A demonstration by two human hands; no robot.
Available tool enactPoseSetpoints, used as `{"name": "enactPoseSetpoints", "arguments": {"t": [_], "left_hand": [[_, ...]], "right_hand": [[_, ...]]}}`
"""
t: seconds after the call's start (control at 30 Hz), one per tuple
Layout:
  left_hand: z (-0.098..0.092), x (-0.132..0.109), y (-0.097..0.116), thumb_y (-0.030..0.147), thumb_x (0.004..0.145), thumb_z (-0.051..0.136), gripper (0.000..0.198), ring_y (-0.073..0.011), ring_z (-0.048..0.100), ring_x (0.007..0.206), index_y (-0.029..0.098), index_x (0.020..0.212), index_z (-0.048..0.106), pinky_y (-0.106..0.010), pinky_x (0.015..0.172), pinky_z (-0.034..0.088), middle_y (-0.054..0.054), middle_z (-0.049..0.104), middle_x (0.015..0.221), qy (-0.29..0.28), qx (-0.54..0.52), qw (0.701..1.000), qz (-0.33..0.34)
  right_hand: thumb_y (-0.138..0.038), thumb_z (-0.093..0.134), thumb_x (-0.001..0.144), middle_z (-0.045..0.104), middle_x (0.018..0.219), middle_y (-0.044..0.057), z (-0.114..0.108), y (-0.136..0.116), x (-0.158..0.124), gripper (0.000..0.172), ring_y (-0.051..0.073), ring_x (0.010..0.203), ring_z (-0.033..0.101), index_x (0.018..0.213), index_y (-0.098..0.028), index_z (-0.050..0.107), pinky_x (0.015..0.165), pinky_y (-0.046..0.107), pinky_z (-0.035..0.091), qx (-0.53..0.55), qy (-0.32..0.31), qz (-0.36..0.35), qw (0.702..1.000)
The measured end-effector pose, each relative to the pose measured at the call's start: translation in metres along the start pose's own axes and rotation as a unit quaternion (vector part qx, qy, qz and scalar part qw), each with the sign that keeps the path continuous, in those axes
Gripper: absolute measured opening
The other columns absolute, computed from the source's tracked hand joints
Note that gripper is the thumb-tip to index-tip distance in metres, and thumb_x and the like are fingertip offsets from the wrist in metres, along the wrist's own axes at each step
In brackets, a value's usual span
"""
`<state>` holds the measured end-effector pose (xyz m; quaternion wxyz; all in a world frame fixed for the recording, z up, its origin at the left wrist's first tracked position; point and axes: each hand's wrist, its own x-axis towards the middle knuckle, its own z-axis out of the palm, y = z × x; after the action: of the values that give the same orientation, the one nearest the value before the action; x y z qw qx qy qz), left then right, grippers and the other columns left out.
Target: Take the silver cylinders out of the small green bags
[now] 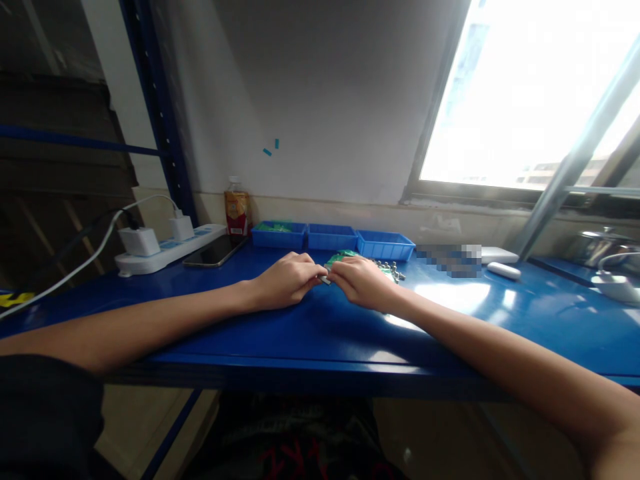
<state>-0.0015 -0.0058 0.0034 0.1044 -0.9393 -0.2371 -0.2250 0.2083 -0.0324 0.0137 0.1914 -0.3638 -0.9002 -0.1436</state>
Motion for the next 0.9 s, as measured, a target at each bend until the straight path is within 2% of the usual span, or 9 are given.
{"name": "enactPoseSetpoints", "arguments": {"t": [0.13,0.27,0.33,0.57,0.67,0.77,0.9], "left_hand": [[0.0002,0.0003,-0.0002,0.027,0.095,0.040,0.027,-0.0193,0.059,0.091,0.017,0.109,0.061,-0.032,0.081,0.042,-0.008,0.067,0.097,-0.003,0.008,1.000,0.001],[0.0022,0.0003,-0.0023,0.029,0.097,0.036,0.030,-0.0205,0.059,0.091,0.014,0.108,0.060,-0.033,0.082,0.042,-0.009,0.066,0.096,-0.003,0.016,1.000,-0.009],[0.0027,0.0002,-0.0033,0.030,0.097,0.034,0.031,-0.0209,0.059,0.091,0.014,0.106,0.060,-0.034,0.081,0.043,-0.009,0.066,0.095,-0.004,0.015,1.000,-0.009],[0.0003,0.0008,-0.0027,0.030,0.098,0.031,0.032,-0.0203,0.058,0.093,0.015,0.101,0.060,-0.033,0.082,0.041,-0.007,0.067,0.094,-0.021,-0.007,1.000,0.012],[0.0003,0.0004,-0.0022,0.029,0.098,0.034,0.029,-0.0204,0.058,0.095,0.016,0.105,0.059,-0.033,0.083,0.040,-0.006,0.066,0.096,-0.017,-0.012,1.000,0.003],[0.0014,-0.0003,-0.0023,0.031,0.093,0.044,0.027,-0.0188,0.059,0.089,0.017,0.113,0.055,-0.032,0.082,0.040,-0.005,0.065,0.092,0.000,-0.019,1.000,-0.009],[0.0025,-0.0006,-0.0022,0.029,0.091,0.049,0.025,-0.0177,0.059,0.088,0.019,0.113,0.055,-0.030,0.080,0.040,-0.003,0.064,0.090,0.017,-0.016,1.000,-0.003]], "right_hand": [[-0.025,0.040,0.096,0.067,0.079,0.007,0.0014,0.0006,0.0009,0.027,0.017,0.074,0.060,0.084,-0.017,0.062,0.069,0.026,0.037,0.008,0.011,0.026,1.000],[-0.028,0.046,0.093,0.067,0.082,0.004,0.0000,-0.0022,0.0000,0.019,0.017,0.078,0.061,0.102,-0.019,0.060,0.069,0.026,0.037,0.055,0.034,0.035,0.997],[-0.030,0.052,0.090,0.066,0.081,0.002,-0.0011,-0.0034,-0.0006,0.022,0.017,0.077,0.060,0.108,-0.020,0.057,0.068,0.026,0.037,0.063,0.039,0.026,0.997],[-0.031,0.055,0.089,0.067,0.081,0.003,0.0006,-0.0026,-0.0004,0.016,0.016,0.075,0.060,0.095,-0.019,0.061,0.070,0.027,0.037,0.040,0.044,0.018,0.998],[-0.033,0.051,0.091,0.068,0.082,0.004,0.0020,-0.0029,-0.0004,0.019,0.017,0.077,0.060,0.091,-0.018,0.063,0.071,0.027,0.038,0.031,0.047,0.021,0.998],[-0.034,0.046,0.094,0.068,0.080,0.005,0.0021,-0.0032,0.0000,0.025,0.016,0.075,0.061,0.084,-0.017,0.063,0.070,0.026,0.038,0.024,0.042,0.027,0.998],[-0.032,0.043,0.096,0.067,0.075,0.005,0.0012,-0.0036,0.0011,0.031,0.016,0.072,0.060,0.076,-0.017,0.062,0.069,0.026,0.037,0.009,0.027,0.022,0.999]]}}
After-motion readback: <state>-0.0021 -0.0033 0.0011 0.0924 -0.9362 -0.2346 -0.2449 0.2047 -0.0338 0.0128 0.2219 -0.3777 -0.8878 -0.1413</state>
